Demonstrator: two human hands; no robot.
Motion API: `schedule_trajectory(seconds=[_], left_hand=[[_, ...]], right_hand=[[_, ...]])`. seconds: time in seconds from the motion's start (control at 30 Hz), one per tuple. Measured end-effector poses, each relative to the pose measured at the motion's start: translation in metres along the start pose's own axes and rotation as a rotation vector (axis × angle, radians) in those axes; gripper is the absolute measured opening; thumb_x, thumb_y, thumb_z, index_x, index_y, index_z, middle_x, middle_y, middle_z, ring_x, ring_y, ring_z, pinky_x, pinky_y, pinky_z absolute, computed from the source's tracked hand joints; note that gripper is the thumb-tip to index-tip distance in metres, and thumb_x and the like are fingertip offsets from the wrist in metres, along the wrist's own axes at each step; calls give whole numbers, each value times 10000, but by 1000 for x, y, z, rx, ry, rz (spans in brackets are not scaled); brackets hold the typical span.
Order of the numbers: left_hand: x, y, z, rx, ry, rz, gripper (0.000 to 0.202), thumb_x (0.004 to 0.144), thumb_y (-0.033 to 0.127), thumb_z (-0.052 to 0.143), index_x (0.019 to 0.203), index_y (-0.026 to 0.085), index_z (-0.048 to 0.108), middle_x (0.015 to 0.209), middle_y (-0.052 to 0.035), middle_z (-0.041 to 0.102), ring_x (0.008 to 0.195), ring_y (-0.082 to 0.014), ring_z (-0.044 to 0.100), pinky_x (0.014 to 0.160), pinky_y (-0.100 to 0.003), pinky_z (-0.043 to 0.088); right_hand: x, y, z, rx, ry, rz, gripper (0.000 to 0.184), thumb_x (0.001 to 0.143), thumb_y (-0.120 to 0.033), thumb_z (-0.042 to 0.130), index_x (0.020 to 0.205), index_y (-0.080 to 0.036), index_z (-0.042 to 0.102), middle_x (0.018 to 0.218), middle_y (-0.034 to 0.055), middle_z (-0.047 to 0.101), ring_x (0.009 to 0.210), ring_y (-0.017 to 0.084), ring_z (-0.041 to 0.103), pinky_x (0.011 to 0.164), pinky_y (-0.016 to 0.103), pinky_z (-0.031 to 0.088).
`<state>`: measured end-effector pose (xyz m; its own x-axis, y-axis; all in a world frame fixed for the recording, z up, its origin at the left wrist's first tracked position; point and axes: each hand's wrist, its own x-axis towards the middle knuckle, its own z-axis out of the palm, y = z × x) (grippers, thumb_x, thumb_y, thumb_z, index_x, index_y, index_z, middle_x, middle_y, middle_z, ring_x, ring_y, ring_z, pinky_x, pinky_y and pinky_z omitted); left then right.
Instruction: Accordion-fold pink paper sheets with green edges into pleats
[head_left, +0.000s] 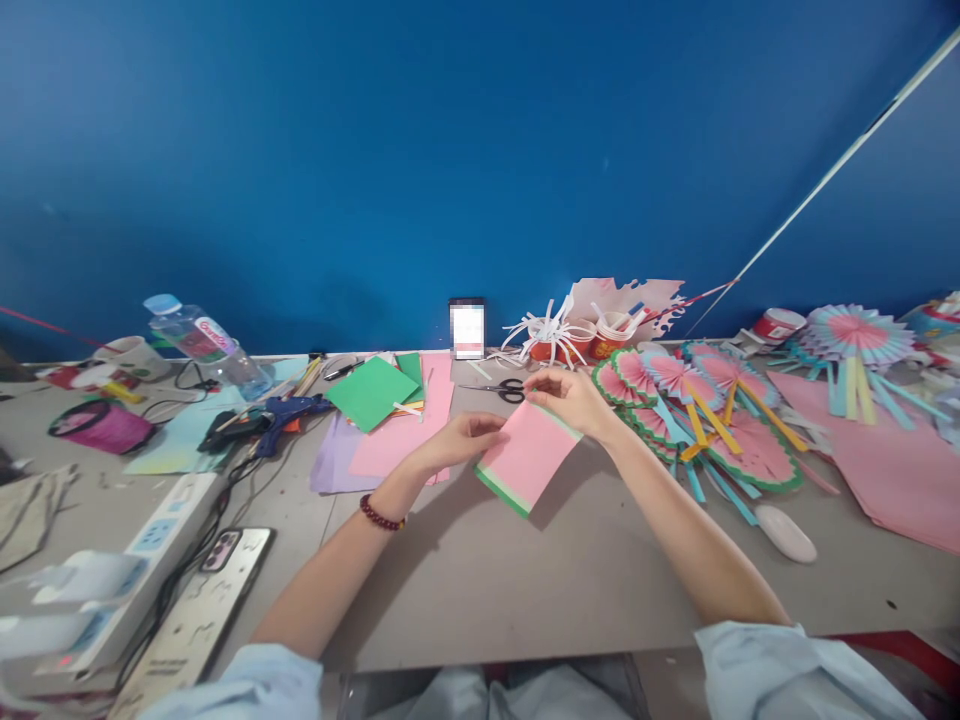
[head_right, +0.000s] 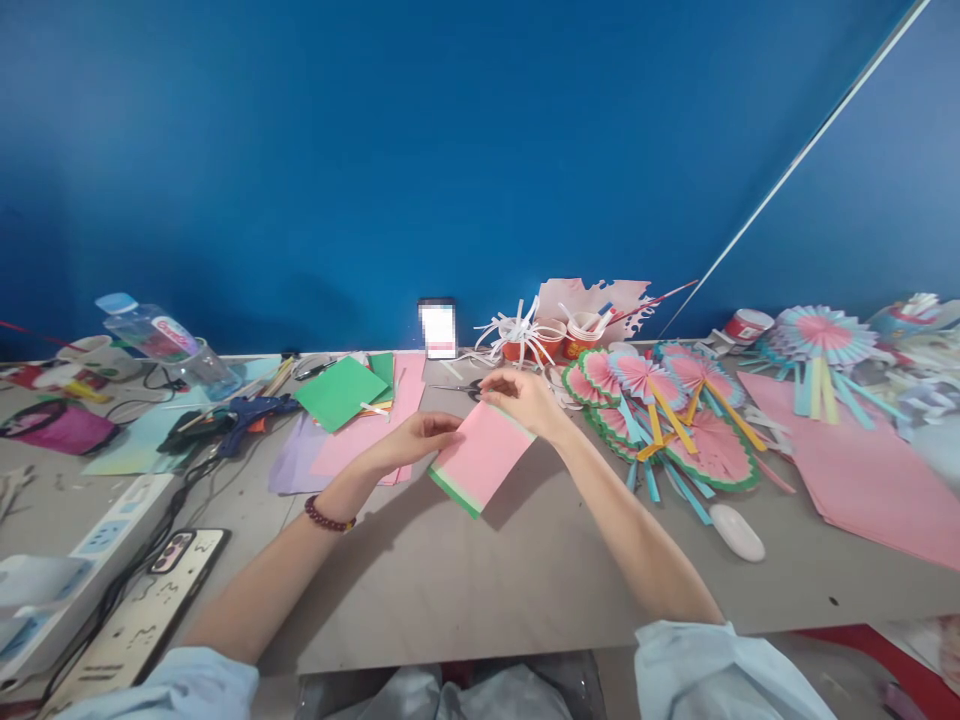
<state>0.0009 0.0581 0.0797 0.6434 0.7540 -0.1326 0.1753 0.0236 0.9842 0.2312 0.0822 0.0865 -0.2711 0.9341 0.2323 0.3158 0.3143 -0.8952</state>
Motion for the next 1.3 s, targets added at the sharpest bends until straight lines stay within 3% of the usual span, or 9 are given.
schedule_trajectory(seconds=[0.2,0.37,0.47,0.6,0.73,0.83,1.03,1.17,1.3], left_hand=[[-3,7,7,-9,64,-13,376,758,482,674,918,143,717,826,-49,698,725,-155,596,629,-243,438],[-4,10,7,52,38,20,403,767,471,673,1003,147,713,964,-79,704,783,-170,600,633,-245,444],[-4,10,5,188,182,93,383,802,458,639,1025,158,724,935,-79,697,724,-154,582,609,-245,439],[-3,8,6,465,421,309,283,880,351,561,1036,188,731,861,-66,643,699,-135,557,632,-246,441],[-4,6,10,671,521,471,280,922,278,488,1081,199,705,883,-71,631,716,-138,557,641,-251,438],[-8,11,13,760,528,495,267,915,264,496,1077,207,701,877,-73,643,739,-153,578,667,-263,457],[-17,28,24,437,434,494,270,902,336,564,1103,210,692,1015,-93,665,881,-174,625,714,-255,514],[-17,30,25,176,432,494,216,847,361,649,962,204,742,922,-85,694,844,-179,641,711,-267,528],[-15,29,21,108,399,524,189,814,357,689,915,208,748,916,-80,704,837,-181,647,693,-277,529]], right_hand=[[-2,-7,-2,60,-17,79,356,707,-401,741,980,-183,668,955,73,716,882,201,671,858,371,523],[-4,-12,-12,76,-55,90,409,703,-397,740,1035,-168,671,900,64,694,854,188,656,825,359,526],[-8,-21,-18,6,-85,25,361,753,-395,696,1043,-181,681,952,72,691,890,194,645,811,346,520],[-15,-31,-24,-228,-116,-67,293,788,-358,668,1050,-229,697,1070,67,689,965,215,630,835,351,507],[-17,-36,-23,-385,-86,-184,203,839,-350,623,976,-236,720,1034,56,709,930,217,636,840,365,505],[-17,-40,-19,-397,-15,-326,182,891,-309,564,920,-228,725,942,57,723,896,204,635,822,356,503],[-25,-60,-4,-472,3,-515,168,905,-247,546,910,-243,715,878,51,728,886,203,632,851,381,476],[-34,-68,4,-419,82,-456,147,879,-228,580,979,-245,686,913,49,721,908,211,640,839,369,492],[-37,-70,4,-313,125,-414,100,855,-255,632,935,-243,689,864,41,719,880,202,643,809,353,504]])
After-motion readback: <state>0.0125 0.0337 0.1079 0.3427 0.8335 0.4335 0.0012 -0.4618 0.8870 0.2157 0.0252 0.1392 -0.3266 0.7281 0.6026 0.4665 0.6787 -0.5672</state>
